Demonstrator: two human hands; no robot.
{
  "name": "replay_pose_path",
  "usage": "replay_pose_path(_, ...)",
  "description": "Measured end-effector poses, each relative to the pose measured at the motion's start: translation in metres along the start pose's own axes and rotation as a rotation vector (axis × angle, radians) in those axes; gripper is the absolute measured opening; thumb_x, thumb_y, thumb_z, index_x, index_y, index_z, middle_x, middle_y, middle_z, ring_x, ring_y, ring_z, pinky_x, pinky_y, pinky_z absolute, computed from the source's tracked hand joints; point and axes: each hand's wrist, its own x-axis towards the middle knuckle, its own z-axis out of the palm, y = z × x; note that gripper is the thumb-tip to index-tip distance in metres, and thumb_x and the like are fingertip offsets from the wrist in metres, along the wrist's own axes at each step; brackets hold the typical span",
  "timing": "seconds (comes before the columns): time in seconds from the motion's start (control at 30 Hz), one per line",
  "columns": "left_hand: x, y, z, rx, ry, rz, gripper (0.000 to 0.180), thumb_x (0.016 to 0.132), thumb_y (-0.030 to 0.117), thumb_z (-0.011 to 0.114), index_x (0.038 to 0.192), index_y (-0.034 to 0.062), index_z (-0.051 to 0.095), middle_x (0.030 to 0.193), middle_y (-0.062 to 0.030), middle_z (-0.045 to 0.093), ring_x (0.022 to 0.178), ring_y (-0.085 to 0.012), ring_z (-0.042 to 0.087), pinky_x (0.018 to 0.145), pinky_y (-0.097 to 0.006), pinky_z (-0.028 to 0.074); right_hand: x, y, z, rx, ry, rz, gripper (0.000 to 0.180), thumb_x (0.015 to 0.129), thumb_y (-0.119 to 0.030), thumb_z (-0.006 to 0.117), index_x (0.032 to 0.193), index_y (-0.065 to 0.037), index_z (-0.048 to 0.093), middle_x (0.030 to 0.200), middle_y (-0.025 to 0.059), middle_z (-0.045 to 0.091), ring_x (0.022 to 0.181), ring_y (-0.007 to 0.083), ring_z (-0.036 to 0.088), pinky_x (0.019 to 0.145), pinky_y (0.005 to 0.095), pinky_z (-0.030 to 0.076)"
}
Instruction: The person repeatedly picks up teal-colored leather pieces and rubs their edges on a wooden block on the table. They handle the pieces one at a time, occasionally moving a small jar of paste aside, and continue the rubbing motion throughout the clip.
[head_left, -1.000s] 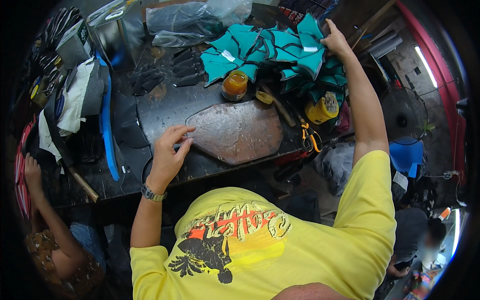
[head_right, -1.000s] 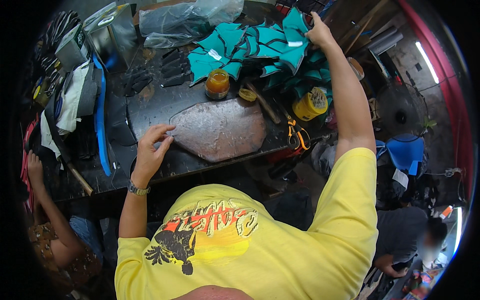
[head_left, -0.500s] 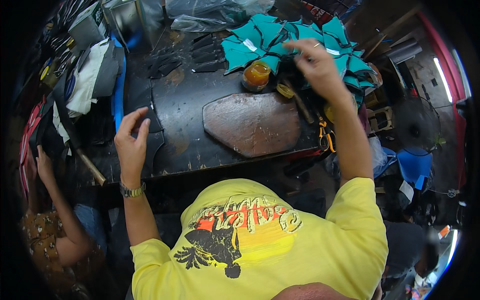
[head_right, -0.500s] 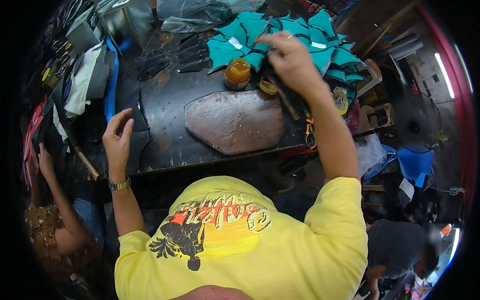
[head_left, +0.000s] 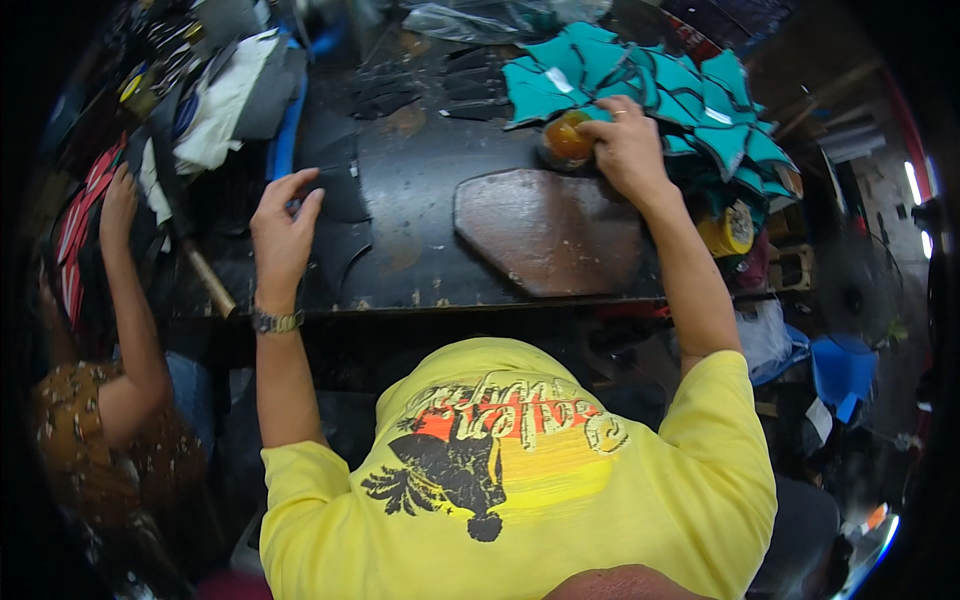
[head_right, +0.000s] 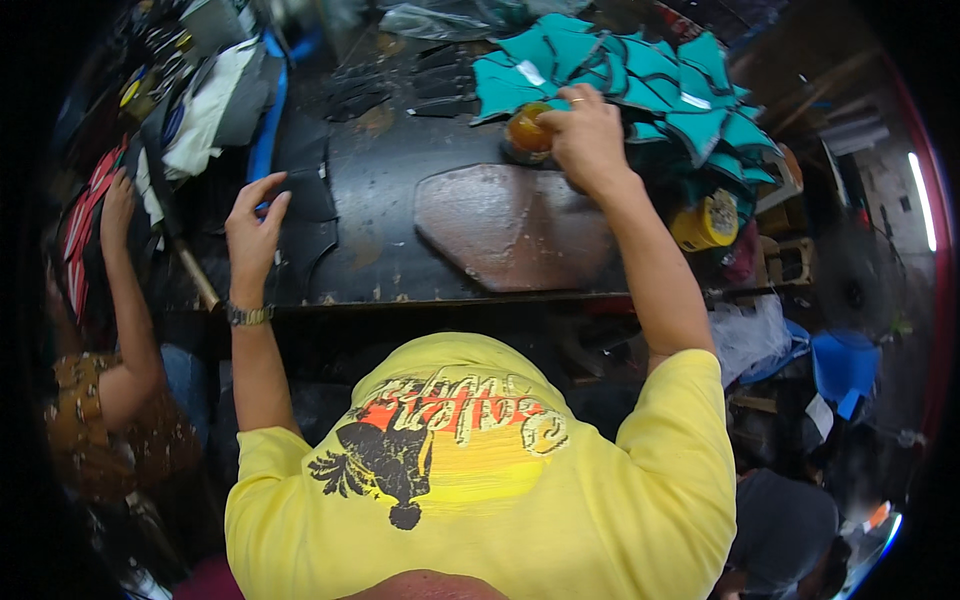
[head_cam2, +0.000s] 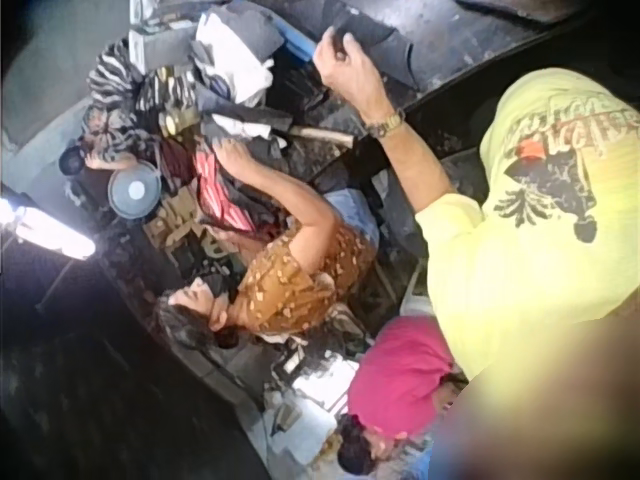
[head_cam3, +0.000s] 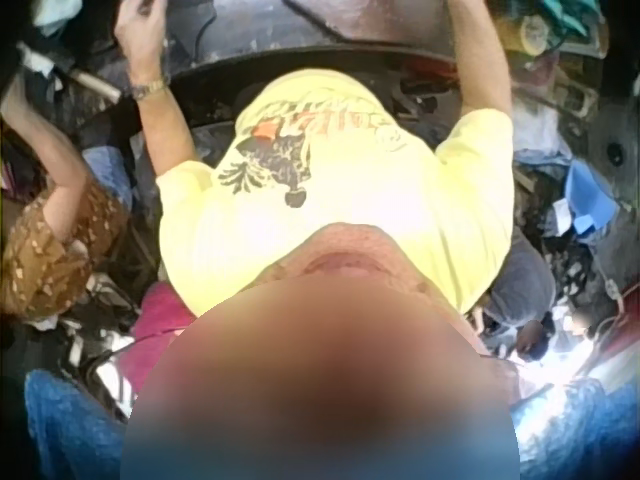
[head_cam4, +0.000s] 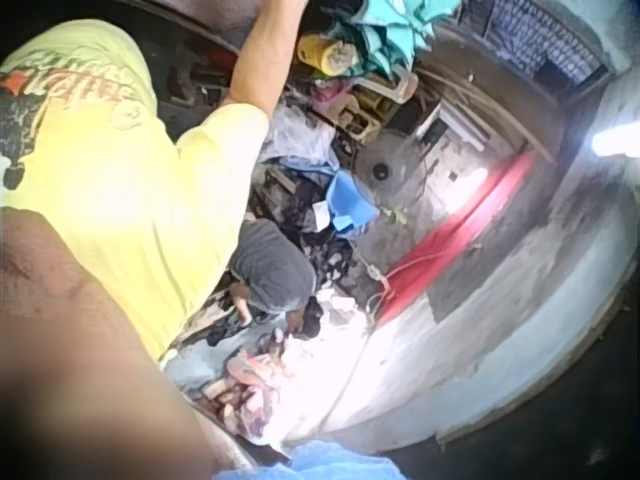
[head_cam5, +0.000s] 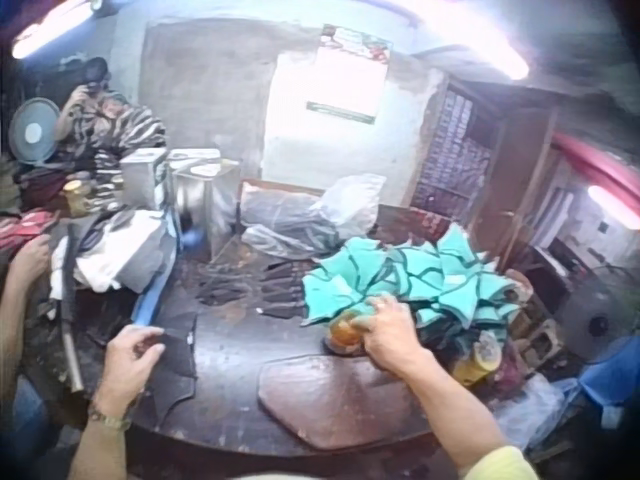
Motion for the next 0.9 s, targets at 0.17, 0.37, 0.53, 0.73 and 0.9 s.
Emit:
replay_pose_path(0.17,0.017,-0.013,0.009,0.062,0.042,0.128,0.034,0.085,0.015,0.075,0.118,0.0079,0.071,0.116,-0.0162,0.066,0.106,-0.0345,0.066,0.093,-0.038,0.052,0.000,-0.008,-0.016,0.132,0.352,0.041,0.062,0.081,0.001,0.060,0.140,-0.015,0.057,0.146,0.0188,0.049,0.128,0.0352,0.053,0.099,0.0483,0.047)
replay_pose_path(0.37,0.045,-0.012,0.048,0.418,-0.067,0.058,0.081,0.079,0.040,0.082,0.146,0.0081,0.049,0.140,-0.0286,0.050,0.127,-0.0435,0.054,0.105,-0.046,0.047,-0.032,-0.036,0.009,-0.115,0.000,0.095,0.057,0.082,-0.002,0.062,0.138,-0.009,0.057,0.142,0.0155,0.053,0.131,0.0336,0.051,0.103,0.0463,0.043)
replay_pose_path(0.53,0.054,0.003,0.062,0.574,-0.248,-0.148,0.070,0.083,0.031,0.074,0.144,0.0057,0.050,0.138,-0.0328,0.052,0.126,-0.0473,0.055,0.103,-0.051,0.048,-0.048,-0.046,0.005,-0.076,-0.001,0.127,0.053,0.081,-0.001,0.061,0.133,-0.008,0.060,0.140,0.0151,0.055,0.132,0.0333,0.051,0.103,0.0455,0.043)
replay_pose_path(0.73,0.059,0.009,0.010,0.561,-0.274,-0.135,0.038,0.088,0.010,0.054,0.124,0.0043,0.066,0.105,-0.0293,0.068,0.103,-0.0460,0.064,0.094,-0.053,0.051,-0.068,-0.059,-0.021,0.382,-0.041,0.225,0.045,0.083,0.000,0.059,0.128,-0.008,0.064,0.138,0.0180,0.056,0.127,0.0372,0.054,0.104,0.0435,0.045)
replay_pose_path(0.9,0.032,0.028,-0.062,0.334,-0.158,-0.196,0.058,0.090,0.004,0.059,0.147,0.0078,0.049,0.104,-0.0200,0.071,0.081,-0.0254,0.068,0.084,-0.038,0.054,-0.089,-0.062,-0.022,0.648,-0.007,0.247,0.039,0.088,0.001,0.060,0.126,-0.006,0.065,0.135,0.0161,0.057,0.124,0.0320,0.058,0.102,0.0361,0.046)
